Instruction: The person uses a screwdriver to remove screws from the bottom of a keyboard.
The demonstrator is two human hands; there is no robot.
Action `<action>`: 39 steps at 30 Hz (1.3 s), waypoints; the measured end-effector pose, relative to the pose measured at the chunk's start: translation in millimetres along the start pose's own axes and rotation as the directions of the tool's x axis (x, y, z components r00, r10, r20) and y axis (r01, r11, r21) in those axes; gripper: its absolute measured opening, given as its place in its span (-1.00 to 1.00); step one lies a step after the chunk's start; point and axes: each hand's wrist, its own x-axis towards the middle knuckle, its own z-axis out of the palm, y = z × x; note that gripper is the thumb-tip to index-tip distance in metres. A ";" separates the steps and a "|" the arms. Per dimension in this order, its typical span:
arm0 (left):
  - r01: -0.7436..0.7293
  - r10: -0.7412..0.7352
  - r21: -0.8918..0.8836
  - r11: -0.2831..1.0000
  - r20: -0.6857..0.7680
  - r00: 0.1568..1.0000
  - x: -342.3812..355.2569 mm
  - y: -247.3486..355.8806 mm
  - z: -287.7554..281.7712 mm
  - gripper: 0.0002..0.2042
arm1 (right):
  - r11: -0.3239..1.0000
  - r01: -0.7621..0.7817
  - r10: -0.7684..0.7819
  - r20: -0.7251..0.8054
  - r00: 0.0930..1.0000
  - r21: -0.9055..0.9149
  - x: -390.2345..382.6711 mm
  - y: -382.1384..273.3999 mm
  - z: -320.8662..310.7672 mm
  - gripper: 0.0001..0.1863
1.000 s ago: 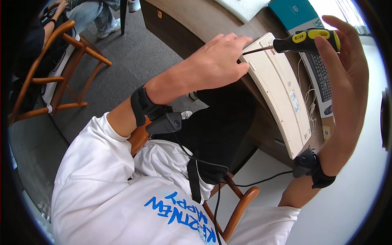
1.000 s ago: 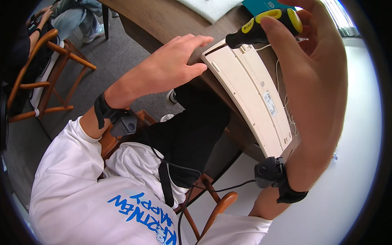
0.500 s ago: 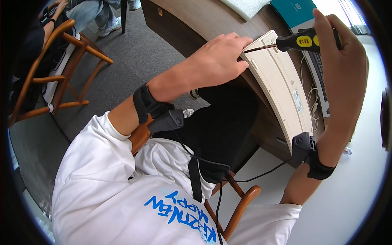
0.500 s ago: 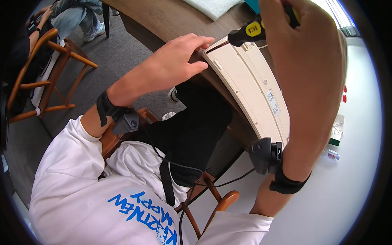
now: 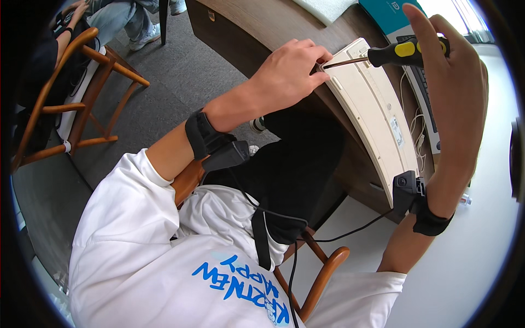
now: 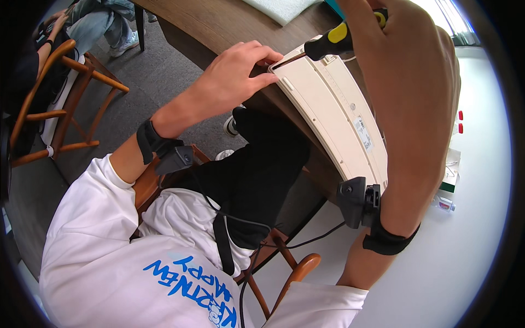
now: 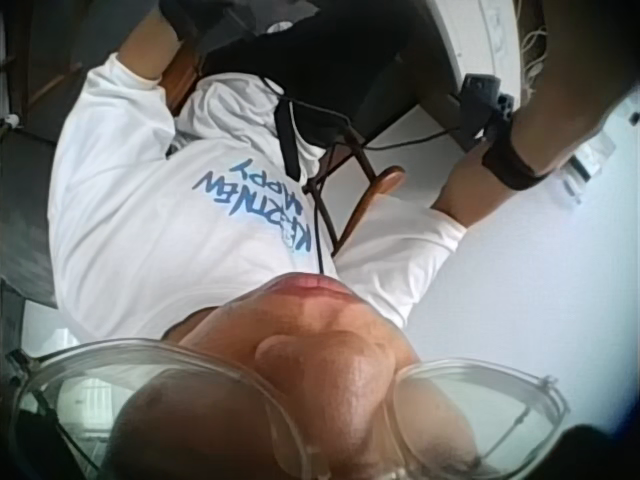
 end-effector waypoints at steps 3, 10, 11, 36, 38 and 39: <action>-0.014 0.004 -0.102 0.995 -0.093 0.996 0.5 -4.4 4.5 -0.74 | 1.000 0.024 -0.023 0.009 1.000 -0.004 -4.1 -9.7 -4.0 -0.55; -0.055 0.045 -0.071 0.996 -0.137 0.990 1.5 -5.9 7.1 -0.77 | 0.941 0.274 -0.287 0.040 0.957 0.200 -18.0 -14.6 -16.9 -0.56; -0.056 0.047 -0.069 0.996 -0.136 0.990 1.8 -5.3 7.6 -0.77 | 0.953 0.249 -0.258 0.035 0.965 0.171 -17.9 -13.0 -16.4 -0.56; -0.086 0.085 0.005 0.996 -0.193 0.977 4.4 0.3 15.8 -0.71 | 0.959 0.253 -0.260 0.041 0.965 0.131 -19.8 -13.7 -23.6 -0.56; -0.086 0.086 0.011 0.996 -0.209 0.974 4.1 -2.0 15.6 -0.71 | 0.935 0.298 -0.312 0.048 0.949 0.191 -20.3 -15.9 -22.7 -0.56; -0.083 0.084 0.013 0.996 -0.208 0.975 3.4 -2.7 14.7 -0.71 | 0.931 0.306 -0.321 0.048 0.946 0.202 -20.6 -16.3 -20.6 -0.56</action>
